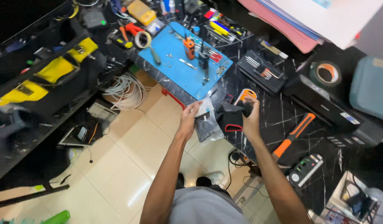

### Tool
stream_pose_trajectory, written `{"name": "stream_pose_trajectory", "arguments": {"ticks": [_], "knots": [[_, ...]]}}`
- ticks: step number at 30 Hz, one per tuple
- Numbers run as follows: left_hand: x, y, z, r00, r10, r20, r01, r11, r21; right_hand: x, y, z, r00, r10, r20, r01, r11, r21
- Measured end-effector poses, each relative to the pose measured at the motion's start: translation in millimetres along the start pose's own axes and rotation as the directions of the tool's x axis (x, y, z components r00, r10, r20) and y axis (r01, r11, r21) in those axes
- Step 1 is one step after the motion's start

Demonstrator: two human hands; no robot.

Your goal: The person organizes a black and yellow tool bag on a cluttered workbench. They place a coiled white cable into the bag, followed by a small plastic-wrapped package and a black pouch. The person then zips the bag closed and places it on the table.

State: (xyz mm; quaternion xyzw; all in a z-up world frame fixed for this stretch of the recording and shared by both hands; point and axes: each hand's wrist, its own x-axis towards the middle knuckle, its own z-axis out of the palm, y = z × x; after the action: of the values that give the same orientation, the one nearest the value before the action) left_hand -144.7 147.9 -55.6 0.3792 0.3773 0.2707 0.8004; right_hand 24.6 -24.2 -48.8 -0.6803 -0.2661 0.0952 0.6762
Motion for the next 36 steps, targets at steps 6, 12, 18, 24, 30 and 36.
{"name": "stream_pose_trajectory", "arguments": {"ticks": [6, 12, 18, 24, 30, 36], "knots": [[-3, 62, -87, 0.966, 0.243, -0.086, -0.245, 0.969, -0.015, -3, -19, 127, 0.943, 0.269, 0.195, -0.294, 0.949, 0.114], [-8, 161, -191, 0.916, 0.388, -0.098, -0.373, 0.917, 0.139, -33, -55, 269, 0.811, 0.33, 0.483, -0.503, 0.815, 0.288], [-26, 229, -284, 0.874, 0.475, -0.098, -0.408, 0.83, 0.38, -73, -99, 397, 0.735, 0.135, 0.665, -0.52, 0.742, 0.424], [-27, 280, -335, 0.773, 0.633, 0.035, -0.566, 0.664, 0.489, -68, -89, 480, 0.739, 0.141, 0.658, -0.403, 0.875, 0.266], [-5, 347, -393, 0.776, 0.617, 0.131, -0.607, 0.673, 0.423, -13, -119, 546, 0.764, 0.033, 0.644, -0.207, 0.959, 0.196], [38, 438, -461, 0.718, 0.679, 0.152, -0.641, 0.561, 0.524, 100, -134, 625, 0.728, -0.163, 0.666, -0.049, 0.957, 0.288]]}}
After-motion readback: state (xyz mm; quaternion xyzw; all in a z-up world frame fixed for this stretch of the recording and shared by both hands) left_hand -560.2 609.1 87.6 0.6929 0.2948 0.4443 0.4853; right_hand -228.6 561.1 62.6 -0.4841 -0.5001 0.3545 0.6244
